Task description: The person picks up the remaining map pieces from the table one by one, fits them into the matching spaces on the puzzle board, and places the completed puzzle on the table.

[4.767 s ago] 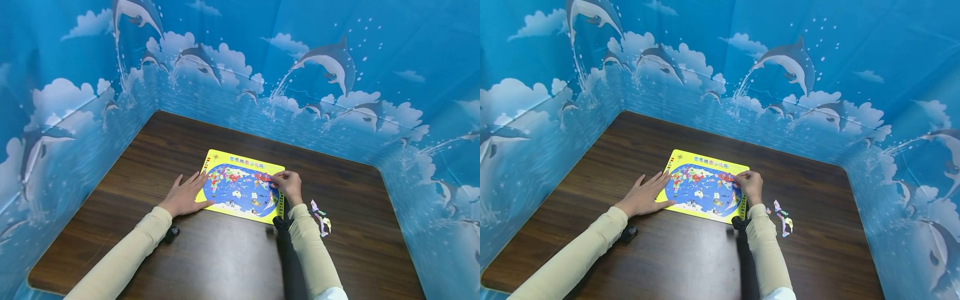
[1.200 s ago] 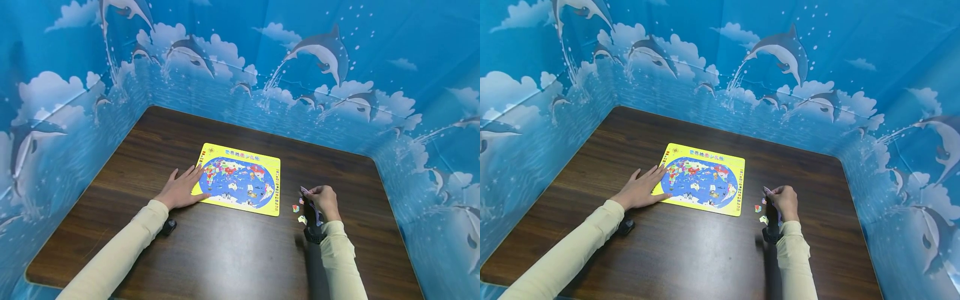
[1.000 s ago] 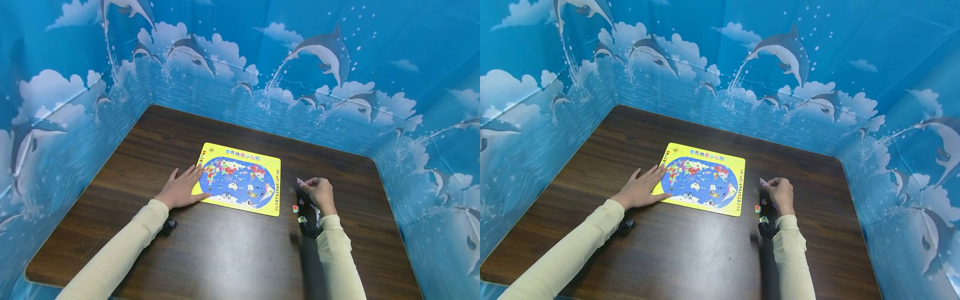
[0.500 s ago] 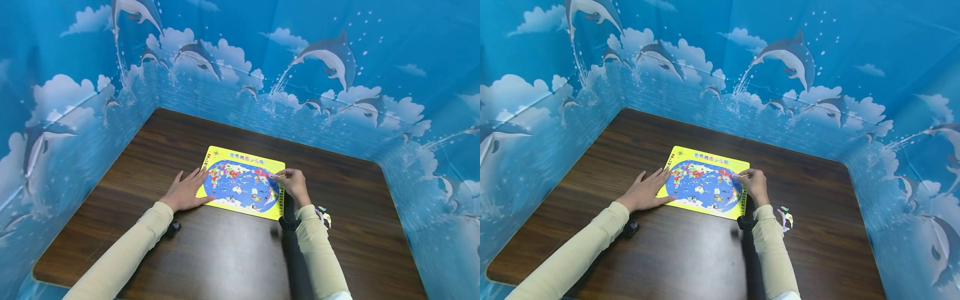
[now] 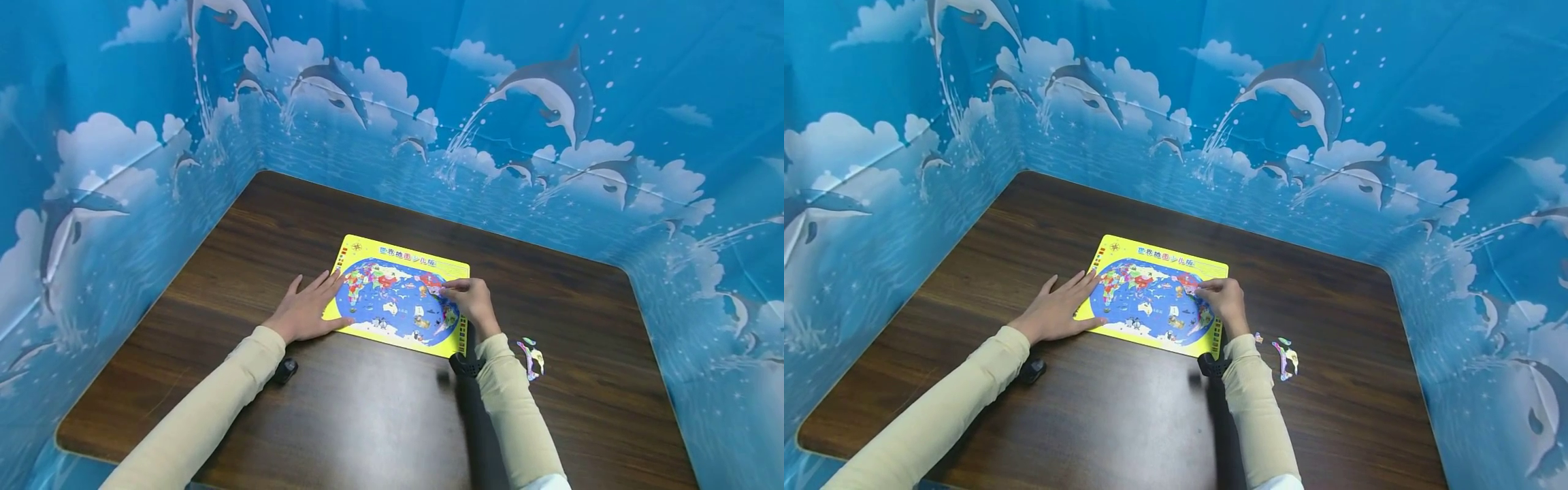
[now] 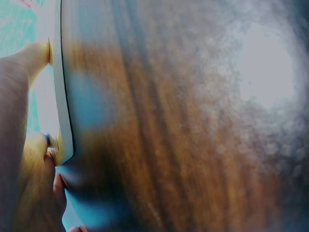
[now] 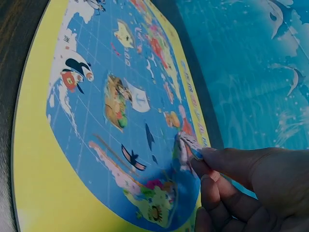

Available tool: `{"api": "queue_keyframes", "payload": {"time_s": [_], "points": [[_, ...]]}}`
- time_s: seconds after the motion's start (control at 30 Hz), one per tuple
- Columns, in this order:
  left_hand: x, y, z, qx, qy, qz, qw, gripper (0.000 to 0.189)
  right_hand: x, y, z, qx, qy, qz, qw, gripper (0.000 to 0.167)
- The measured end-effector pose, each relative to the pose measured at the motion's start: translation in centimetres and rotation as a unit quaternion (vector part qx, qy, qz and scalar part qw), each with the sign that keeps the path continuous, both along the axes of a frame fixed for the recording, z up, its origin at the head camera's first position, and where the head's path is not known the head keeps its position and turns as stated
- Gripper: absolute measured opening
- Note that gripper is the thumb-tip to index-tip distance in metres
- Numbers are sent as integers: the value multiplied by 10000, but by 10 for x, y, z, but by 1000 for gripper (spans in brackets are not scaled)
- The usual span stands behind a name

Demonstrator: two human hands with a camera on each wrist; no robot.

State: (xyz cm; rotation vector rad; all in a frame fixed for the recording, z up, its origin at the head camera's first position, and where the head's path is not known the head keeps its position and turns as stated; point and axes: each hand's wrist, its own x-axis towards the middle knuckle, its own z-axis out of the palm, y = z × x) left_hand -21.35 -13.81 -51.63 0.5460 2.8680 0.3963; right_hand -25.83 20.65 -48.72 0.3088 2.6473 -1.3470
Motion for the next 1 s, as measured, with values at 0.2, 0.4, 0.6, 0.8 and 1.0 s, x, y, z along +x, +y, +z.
{"api": "queue_keyframes", "payload": {"time_s": [0.2, 0.4, 0.6, 0.8, 1.0], "points": [[1, 2, -1, 68, -15, -13, 10000, 98, 1, -1, -6, 215, 57, 107, 9997, 23], [1, 1, 0, 127, 41, 4, 9999, 97, 3, -2, -10, 705, 574, 452, 9948, 25], [0, -1, 0, 92, 14, 20, 10000, 97, 3, -7, -13, 1708, 1136, 1263, 9706, 25], [0, 1, -2, 68, -67, 33, 9999, 99, 3, -10, -14, 2355, 1354, 1542, 9500, 22], [-1, 1, -1, 0, -87, 48, 10000, 99, 4, -10, -12, 2818, 1642, 1757, 9288, 18]]}}
